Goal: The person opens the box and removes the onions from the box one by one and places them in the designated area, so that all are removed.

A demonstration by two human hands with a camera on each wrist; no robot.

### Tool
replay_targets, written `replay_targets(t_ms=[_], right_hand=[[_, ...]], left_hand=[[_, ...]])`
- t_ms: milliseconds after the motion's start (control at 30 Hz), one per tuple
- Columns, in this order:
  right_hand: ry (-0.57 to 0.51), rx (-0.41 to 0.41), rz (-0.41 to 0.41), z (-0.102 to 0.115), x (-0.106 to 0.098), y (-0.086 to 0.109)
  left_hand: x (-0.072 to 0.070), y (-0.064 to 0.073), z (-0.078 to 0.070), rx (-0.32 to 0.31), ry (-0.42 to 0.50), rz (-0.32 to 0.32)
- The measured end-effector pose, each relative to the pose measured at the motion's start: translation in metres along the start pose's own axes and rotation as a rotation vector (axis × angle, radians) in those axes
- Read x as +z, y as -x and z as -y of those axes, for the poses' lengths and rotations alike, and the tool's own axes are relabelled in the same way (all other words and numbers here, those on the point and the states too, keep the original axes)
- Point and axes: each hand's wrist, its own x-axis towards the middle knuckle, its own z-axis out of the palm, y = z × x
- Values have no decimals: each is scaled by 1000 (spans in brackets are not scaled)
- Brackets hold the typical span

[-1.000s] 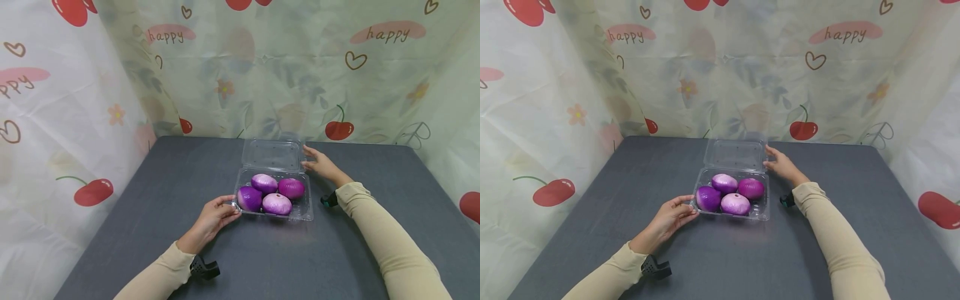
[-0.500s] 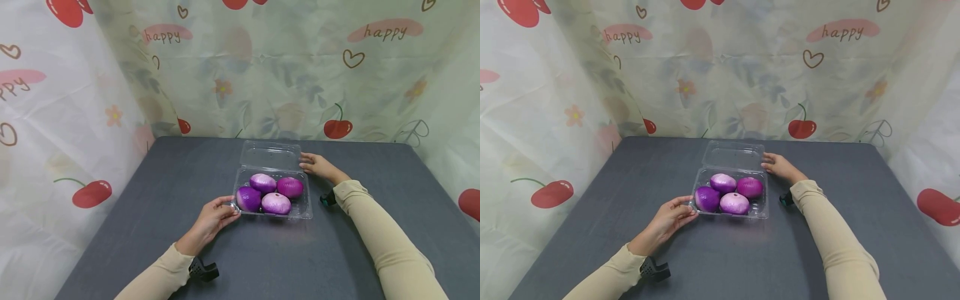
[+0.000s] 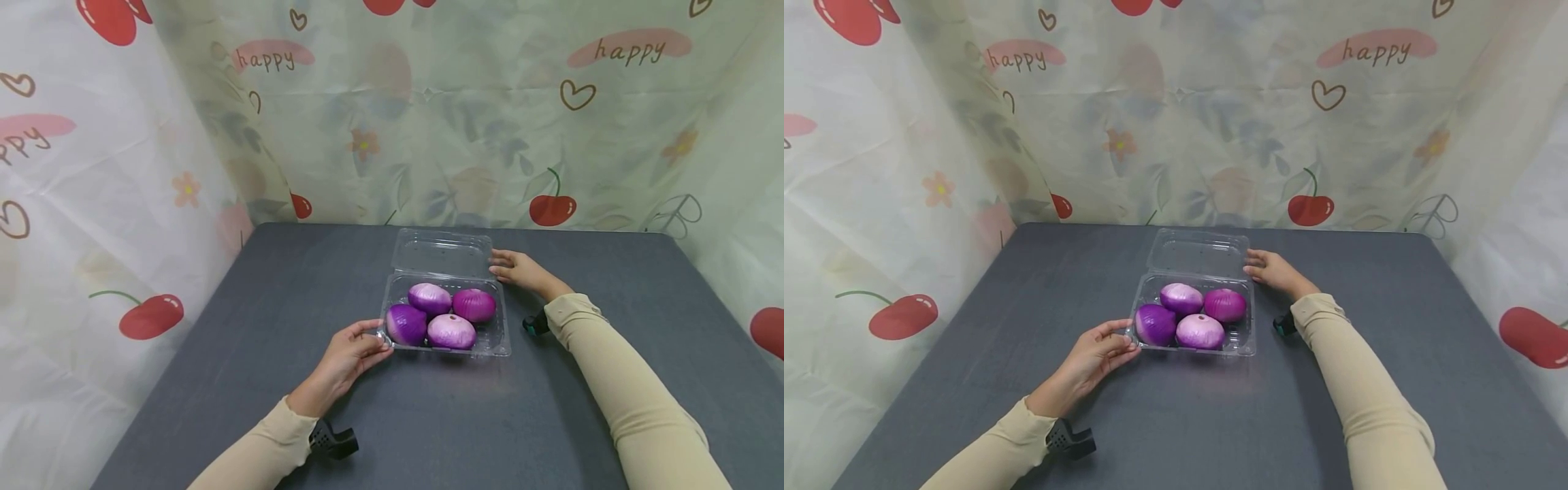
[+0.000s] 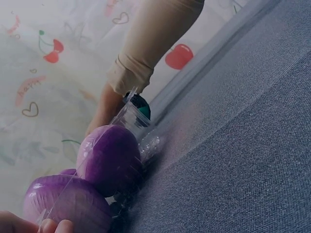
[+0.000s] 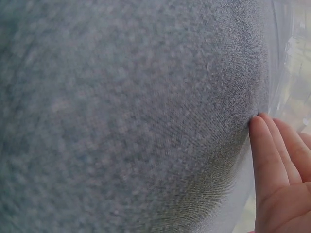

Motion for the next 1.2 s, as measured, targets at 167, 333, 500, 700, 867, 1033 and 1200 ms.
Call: replay_targets(t_ms=[167,333,500,700,867,1033,1200], right_hand=[[21,19,-1,2,-1,0],[20,23,11,4,-5,-1],[-9,20,25,11,-15,6],[16,-50,-28,33,-25,27],[6,-142,-61,50,-26,43],[11,-232,-84,62,-17,56],[-8,-317,-77,68,-4,65]], left_hand=[[0,0,1,-1,4,-3],[0,-1,1,-3,6,-1],[1,-1,1,-5,8,2],[1,-1,0,-1,1,-5],[1,-1,1,4,-3,-12],[0,0,1,8,-8,-9],[0,0,1,6,2,-6]])
